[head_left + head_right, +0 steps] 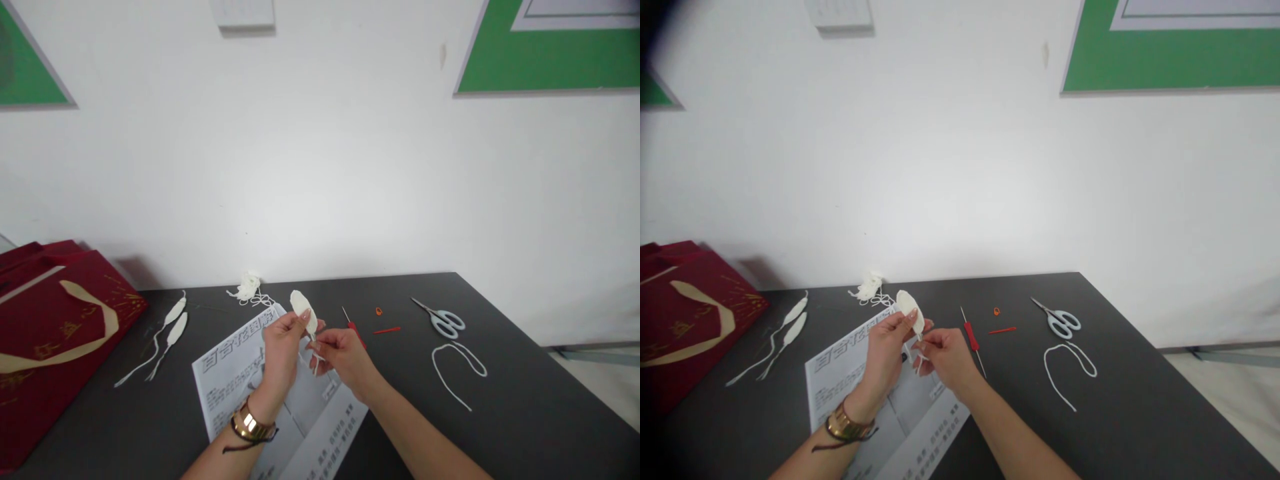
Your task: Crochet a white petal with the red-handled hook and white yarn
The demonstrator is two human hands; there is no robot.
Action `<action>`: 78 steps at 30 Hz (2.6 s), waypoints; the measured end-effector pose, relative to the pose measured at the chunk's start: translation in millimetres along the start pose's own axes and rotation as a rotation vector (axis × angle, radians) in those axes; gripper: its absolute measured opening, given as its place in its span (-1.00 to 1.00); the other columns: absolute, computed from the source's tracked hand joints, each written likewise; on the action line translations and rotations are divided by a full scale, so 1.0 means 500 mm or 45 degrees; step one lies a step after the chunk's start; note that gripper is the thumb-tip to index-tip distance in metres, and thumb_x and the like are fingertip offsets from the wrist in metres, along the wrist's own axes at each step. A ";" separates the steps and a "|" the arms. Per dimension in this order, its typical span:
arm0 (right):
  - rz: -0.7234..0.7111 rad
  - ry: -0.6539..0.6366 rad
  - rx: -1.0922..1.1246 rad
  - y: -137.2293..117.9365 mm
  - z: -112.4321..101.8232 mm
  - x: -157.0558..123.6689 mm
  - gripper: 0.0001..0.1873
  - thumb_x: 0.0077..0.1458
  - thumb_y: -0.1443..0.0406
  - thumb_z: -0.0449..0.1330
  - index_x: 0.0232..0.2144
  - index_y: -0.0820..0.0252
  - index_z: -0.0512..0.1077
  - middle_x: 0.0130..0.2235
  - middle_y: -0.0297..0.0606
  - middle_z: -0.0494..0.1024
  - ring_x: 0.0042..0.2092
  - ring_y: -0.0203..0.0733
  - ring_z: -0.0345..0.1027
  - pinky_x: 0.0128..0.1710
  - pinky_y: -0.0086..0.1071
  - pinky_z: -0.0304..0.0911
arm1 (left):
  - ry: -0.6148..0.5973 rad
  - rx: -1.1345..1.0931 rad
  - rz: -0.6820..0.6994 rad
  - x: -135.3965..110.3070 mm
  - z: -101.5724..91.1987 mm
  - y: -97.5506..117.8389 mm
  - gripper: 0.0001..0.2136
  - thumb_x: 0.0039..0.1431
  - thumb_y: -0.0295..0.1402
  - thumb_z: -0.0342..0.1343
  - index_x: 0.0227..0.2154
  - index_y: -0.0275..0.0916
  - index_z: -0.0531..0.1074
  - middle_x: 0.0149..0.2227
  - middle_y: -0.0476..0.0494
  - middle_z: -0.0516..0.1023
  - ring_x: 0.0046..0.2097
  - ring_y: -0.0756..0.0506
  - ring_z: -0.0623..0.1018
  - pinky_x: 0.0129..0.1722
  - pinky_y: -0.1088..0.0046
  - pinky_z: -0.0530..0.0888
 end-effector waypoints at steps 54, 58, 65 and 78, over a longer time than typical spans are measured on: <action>-0.224 0.066 -0.097 -0.041 -0.054 0.007 -0.67 -0.12 0.09 0.30 -0.55 0.27 0.46 -0.61 -0.37 0.44 -0.65 -0.40 0.19 -0.67 -0.49 0.17 | -0.381 -0.157 -0.282 0.004 0.022 -0.024 -0.85 -0.05 -0.36 0.27 -0.49 -0.38 0.55 -0.64 -0.03 0.38 -0.59 0.09 0.28 -0.62 0.58 0.16; -0.397 0.116 -0.148 -0.048 -0.050 0.001 -0.63 0.01 0.03 0.19 -0.31 0.21 0.50 -0.29 -0.21 0.52 -0.24 -0.17 0.39 -0.34 -0.36 0.35 | -0.325 -0.389 -0.236 0.010 0.016 -0.011 -0.87 -0.07 -0.37 0.28 -0.55 -0.34 0.50 -0.51 -0.05 0.45 -0.45 0.05 0.39 -0.41 0.56 0.35; -0.345 -0.316 -0.348 0.001 0.021 0.002 -0.53 -0.10 0.06 0.28 -0.19 0.22 0.39 -0.39 -0.30 0.50 -0.38 -0.24 0.40 -0.36 -0.37 0.33 | -0.415 -0.731 -0.342 -0.006 0.037 0.010 -0.88 0.01 -0.39 0.19 -0.52 -0.28 0.37 -0.58 0.06 0.26 -0.54 0.08 0.30 -0.49 0.53 0.34; -0.440 0.094 -1.211 -0.074 -0.137 0.027 -0.86 0.03 0.26 0.20 -0.44 0.14 0.56 -0.39 -0.24 0.56 -0.24 -0.13 0.33 -0.14 -0.29 0.15 | -0.355 -0.059 -0.453 0.012 0.015 -0.037 -0.78 0.00 -0.25 0.21 -0.51 -0.34 0.43 -0.54 -0.09 0.44 -0.50 -0.02 0.43 -0.60 0.48 0.41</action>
Point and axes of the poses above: each hand's wrist, its own x-axis towards the middle knuckle, its own z-axis out of the palm, y = z × x, the point moved 6 cm from there along x, towards the middle knuckle
